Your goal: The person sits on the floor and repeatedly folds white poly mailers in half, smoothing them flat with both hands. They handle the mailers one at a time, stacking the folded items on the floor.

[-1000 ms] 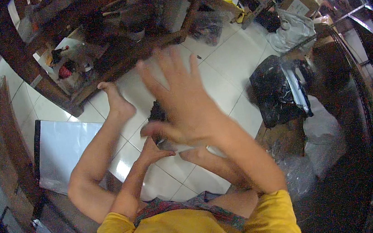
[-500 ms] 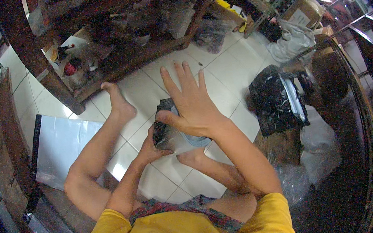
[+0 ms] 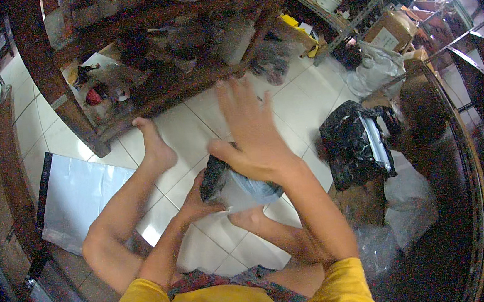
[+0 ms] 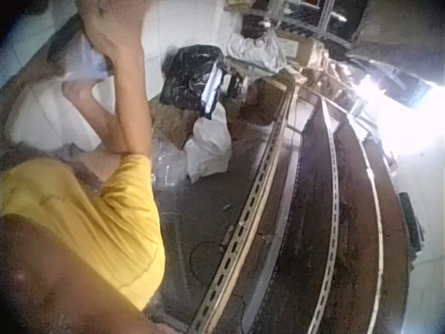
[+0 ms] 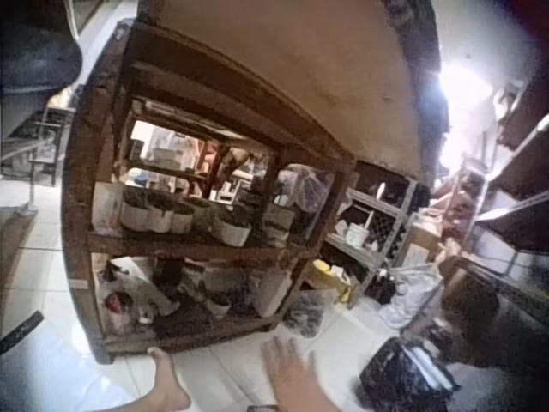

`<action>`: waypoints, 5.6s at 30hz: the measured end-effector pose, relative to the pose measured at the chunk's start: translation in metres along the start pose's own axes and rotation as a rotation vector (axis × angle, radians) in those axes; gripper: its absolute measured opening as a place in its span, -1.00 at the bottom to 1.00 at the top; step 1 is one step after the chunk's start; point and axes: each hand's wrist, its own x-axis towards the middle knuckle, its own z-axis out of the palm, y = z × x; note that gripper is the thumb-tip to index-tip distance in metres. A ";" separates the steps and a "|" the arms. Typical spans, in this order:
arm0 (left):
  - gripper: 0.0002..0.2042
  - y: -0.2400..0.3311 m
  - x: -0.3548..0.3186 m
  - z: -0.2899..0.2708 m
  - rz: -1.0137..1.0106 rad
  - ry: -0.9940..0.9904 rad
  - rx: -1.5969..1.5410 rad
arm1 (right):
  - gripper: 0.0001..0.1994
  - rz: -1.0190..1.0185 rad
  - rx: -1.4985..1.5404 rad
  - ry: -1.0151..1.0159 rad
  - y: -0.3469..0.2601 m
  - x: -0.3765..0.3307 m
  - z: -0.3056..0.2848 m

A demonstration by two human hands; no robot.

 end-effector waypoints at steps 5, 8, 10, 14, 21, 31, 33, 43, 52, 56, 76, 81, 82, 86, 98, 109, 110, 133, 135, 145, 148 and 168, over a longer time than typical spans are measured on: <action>0.31 0.018 -0.003 0.002 -0.028 -0.022 0.006 | 0.05 0.032 -0.049 -0.081 -0.003 -0.030 0.011; 0.31 0.013 0.000 0.001 -0.028 -0.021 -0.016 | 0.06 -0.020 -0.083 -0.221 -0.019 -0.039 0.010; 0.30 0.014 -0.003 0.007 -0.036 -0.046 -0.005 | 0.05 -0.021 -0.097 -0.180 -0.014 -0.047 0.012; 0.29 0.020 0.002 -0.002 -0.038 -0.040 0.034 | -0.01 0.007 0.135 0.114 -0.001 -0.046 -0.021; 0.25 0.011 -0.001 0.000 0.010 -0.060 0.116 | -0.07 0.131 0.056 0.055 0.000 -0.047 -0.015; -0.13 0.002 -0.003 -0.009 -0.057 -0.043 -0.040 | -0.39 0.739 0.849 0.979 0.010 -0.175 0.082; -0.26 0.013 -0.002 -0.002 0.009 -0.006 -0.037 | -0.35 0.837 0.749 0.775 -0.011 -0.227 0.158; -0.62 0.006 -0.022 0.030 0.222 0.042 0.122 | -0.39 0.937 0.684 0.639 -0.077 -0.206 0.280; -0.79 0.037 -0.026 0.024 -0.057 0.008 0.126 | -0.58 1.012 0.695 0.786 -0.047 -0.195 0.232; -0.61 0.065 0.001 0.001 -0.256 0.056 0.199 | -0.56 1.010 0.846 0.726 0.003 -0.205 0.214; -0.71 -0.027 0.065 -0.028 -0.678 -0.009 0.074 | -0.71 0.033 -0.262 -0.997 0.069 -0.140 0.271; -0.75 -0.039 0.075 -0.056 -0.669 0.004 0.106 | -0.62 0.136 -0.188 -0.771 0.098 -0.202 0.220; -0.75 -0.040 0.077 -0.061 -0.665 0.005 0.138 | -0.58 0.148 -0.160 -0.671 0.103 -0.222 0.211; -0.72 -0.057 0.079 -0.072 -0.693 0.004 0.114 | -0.47 0.409 0.023 -0.581 0.109 -0.272 0.176; -0.76 -0.063 0.079 -0.077 -0.742 0.001 0.096 | -0.55 0.240 0.218 -0.154 0.045 -0.171 0.239; -0.72 -0.007 0.076 -0.061 -0.732 -0.021 0.243 | -0.77 -0.006 -0.051 -0.662 0.108 -0.200 0.235; -0.72 -0.013 0.076 -0.061 -0.725 -0.035 0.222 | -0.75 0.020 -0.083 -0.689 0.115 -0.215 0.223; -0.58 0.024 0.073 -0.067 -0.729 -0.011 0.321 | -0.22 1.453 0.233 -0.054 0.108 -0.316 0.227; -0.58 0.027 0.071 -0.066 -0.695 0.030 0.246 | -0.31 1.395 0.189 -0.031 0.103 -0.318 0.228; -0.54 0.062 0.077 -0.035 -0.462 -0.097 1.238 | -0.50 1.455 0.271 0.233 0.118 -0.338 0.247; -0.49 -0.071 0.074 -0.067 -0.322 0.130 0.993 | -0.64 1.510 0.311 0.220 0.127 -0.346 0.247; -0.25 -0.072 0.062 -0.046 -0.232 0.193 0.989 | -0.31 0.859 -0.067 -0.100 0.052 -0.331 0.236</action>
